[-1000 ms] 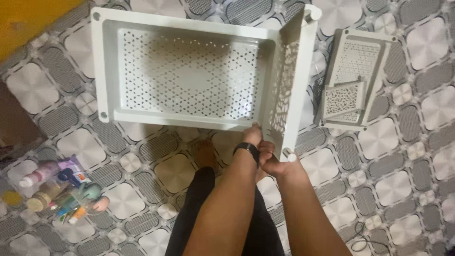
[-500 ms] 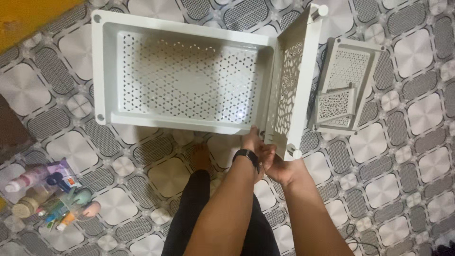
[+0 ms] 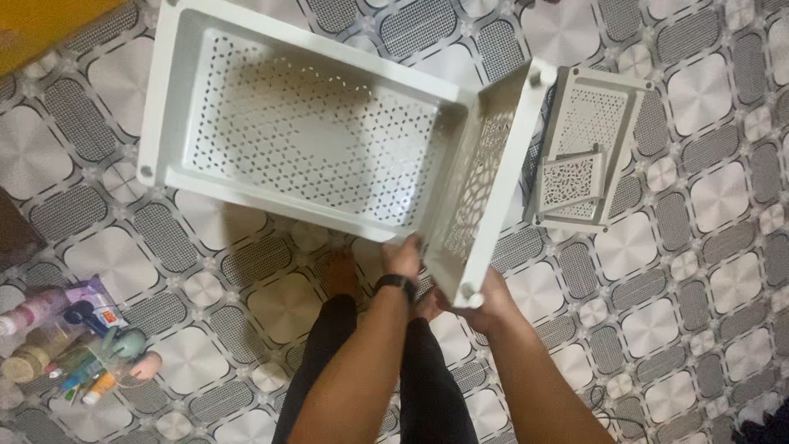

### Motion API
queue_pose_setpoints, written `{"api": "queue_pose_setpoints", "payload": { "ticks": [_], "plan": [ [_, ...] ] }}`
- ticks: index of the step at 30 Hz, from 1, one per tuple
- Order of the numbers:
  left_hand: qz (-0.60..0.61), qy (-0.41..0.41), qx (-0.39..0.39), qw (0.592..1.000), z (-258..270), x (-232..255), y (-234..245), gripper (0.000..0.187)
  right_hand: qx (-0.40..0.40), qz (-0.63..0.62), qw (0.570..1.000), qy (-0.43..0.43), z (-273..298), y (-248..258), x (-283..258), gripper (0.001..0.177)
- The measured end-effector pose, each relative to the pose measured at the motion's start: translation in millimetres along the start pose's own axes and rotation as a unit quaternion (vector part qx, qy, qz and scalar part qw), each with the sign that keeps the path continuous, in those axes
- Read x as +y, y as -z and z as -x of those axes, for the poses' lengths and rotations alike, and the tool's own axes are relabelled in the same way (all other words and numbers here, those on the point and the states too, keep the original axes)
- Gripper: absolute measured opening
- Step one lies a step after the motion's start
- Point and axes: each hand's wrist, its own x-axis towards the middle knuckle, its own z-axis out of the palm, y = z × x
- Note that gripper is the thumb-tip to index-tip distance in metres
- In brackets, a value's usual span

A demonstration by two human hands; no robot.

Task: The person removes various items from a white plastic storage shelf and places them on the floor. They then proceed to disassemble the shelf by removing the shelves and legs, placing the components on the floor.

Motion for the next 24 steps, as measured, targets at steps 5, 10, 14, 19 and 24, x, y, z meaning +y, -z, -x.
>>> {"api": "queue_pose_setpoints", "payload": {
  "ticks": [5,10,14,19,24],
  "plan": [
    [-0.008,-0.143,-0.018,0.989,-31,-25,76,0.051,0.118,0.021,0.993,0.018,13,-10,-23,0.064],
    [-0.291,-0.207,-0.025,0.934,-54,12,164,0.036,0.127,0.059,0.985,0.1,29,-29,-55,0.071],
    [-0.371,-0.11,-0.074,0.919,-48,80,209,0.045,0.1,0.085,0.991,0.028,3,-20,-69,0.069],
    [-0.263,-0.102,-0.1,0.954,-42,109,245,0.061,-0.002,0.146,0.989,0.034,-28,-13,-41,0.045],
    [-0.119,-0.128,-0.049,0.983,-21,74,220,0.06,0.03,0.219,0.975,0.023,-21,-52,-7,0.043]
  ]
}}
